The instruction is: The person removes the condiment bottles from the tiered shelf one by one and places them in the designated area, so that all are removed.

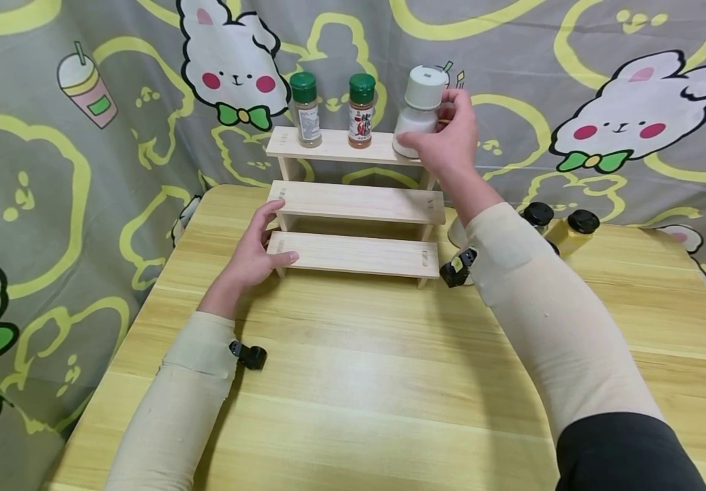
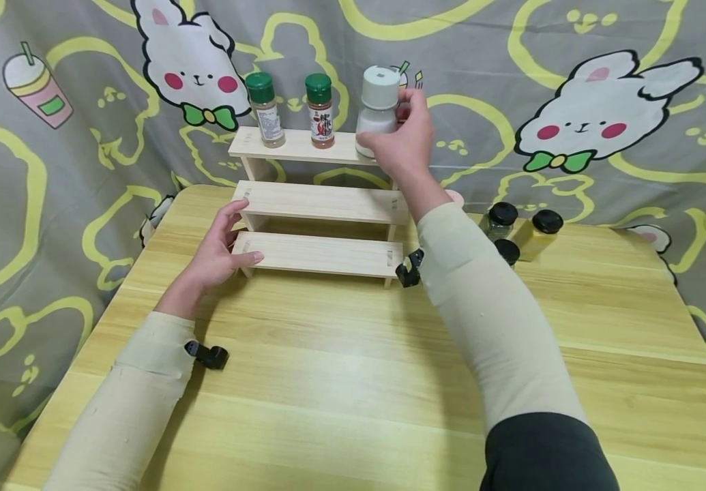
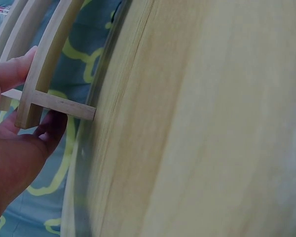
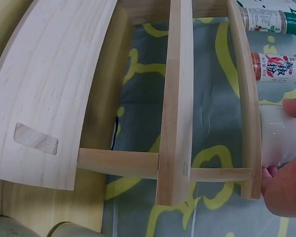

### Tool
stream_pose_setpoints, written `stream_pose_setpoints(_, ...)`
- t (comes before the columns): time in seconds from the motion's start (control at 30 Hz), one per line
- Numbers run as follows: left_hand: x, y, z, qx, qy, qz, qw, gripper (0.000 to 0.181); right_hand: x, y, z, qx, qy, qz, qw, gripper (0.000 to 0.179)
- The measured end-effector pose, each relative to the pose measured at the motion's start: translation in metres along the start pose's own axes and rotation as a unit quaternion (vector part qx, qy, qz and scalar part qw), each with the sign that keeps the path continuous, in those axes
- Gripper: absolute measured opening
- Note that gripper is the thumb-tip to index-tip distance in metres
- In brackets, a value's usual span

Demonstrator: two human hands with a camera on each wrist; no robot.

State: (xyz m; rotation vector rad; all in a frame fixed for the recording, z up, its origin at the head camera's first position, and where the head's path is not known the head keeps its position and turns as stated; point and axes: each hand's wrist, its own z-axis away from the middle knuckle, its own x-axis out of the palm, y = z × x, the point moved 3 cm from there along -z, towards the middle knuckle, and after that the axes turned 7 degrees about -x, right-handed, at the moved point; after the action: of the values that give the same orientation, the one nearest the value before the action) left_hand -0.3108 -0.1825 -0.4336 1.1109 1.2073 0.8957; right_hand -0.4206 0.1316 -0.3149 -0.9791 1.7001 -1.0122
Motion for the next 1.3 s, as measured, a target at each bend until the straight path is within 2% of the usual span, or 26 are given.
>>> stream_pose_setpoints(0.43,0.001,0.004,0.001,-0.005,0.001,-0.008,1.0000,0.088,-0.003,-0.001,0.010,-0.017,-0.001,0.005,0.9998,0.072)
stream_pose_setpoints(0.63,0.001,0.003,0.000,-0.009,0.001,-0.013,0.9999,0.088,-0.005,-0.002,0.015,-0.004,-0.002,-0.006,1.0000,0.071)
stream_pose_setpoints(0.9,-0.004,-0.024,-0.015,0.005,0.007,-0.005,1.0000,0.093,-0.007,-0.005,0.022,0.001,-0.006,-0.026,0.9996,0.072)
stream_pose_setpoints(1.1,-0.003,-0.027,-0.015,0.015,0.007,-0.007,0.9998,0.094,-0.010,-0.005,0.029,-0.008,-0.007,-0.020,0.9998,0.072)
stream_pose_setpoints(1.3,-0.003,-0.027,-0.014,0.010,0.005,-0.002,0.9999,0.094,-0.014,-0.004,0.036,-0.012,-0.007,-0.010,0.9998,0.073)
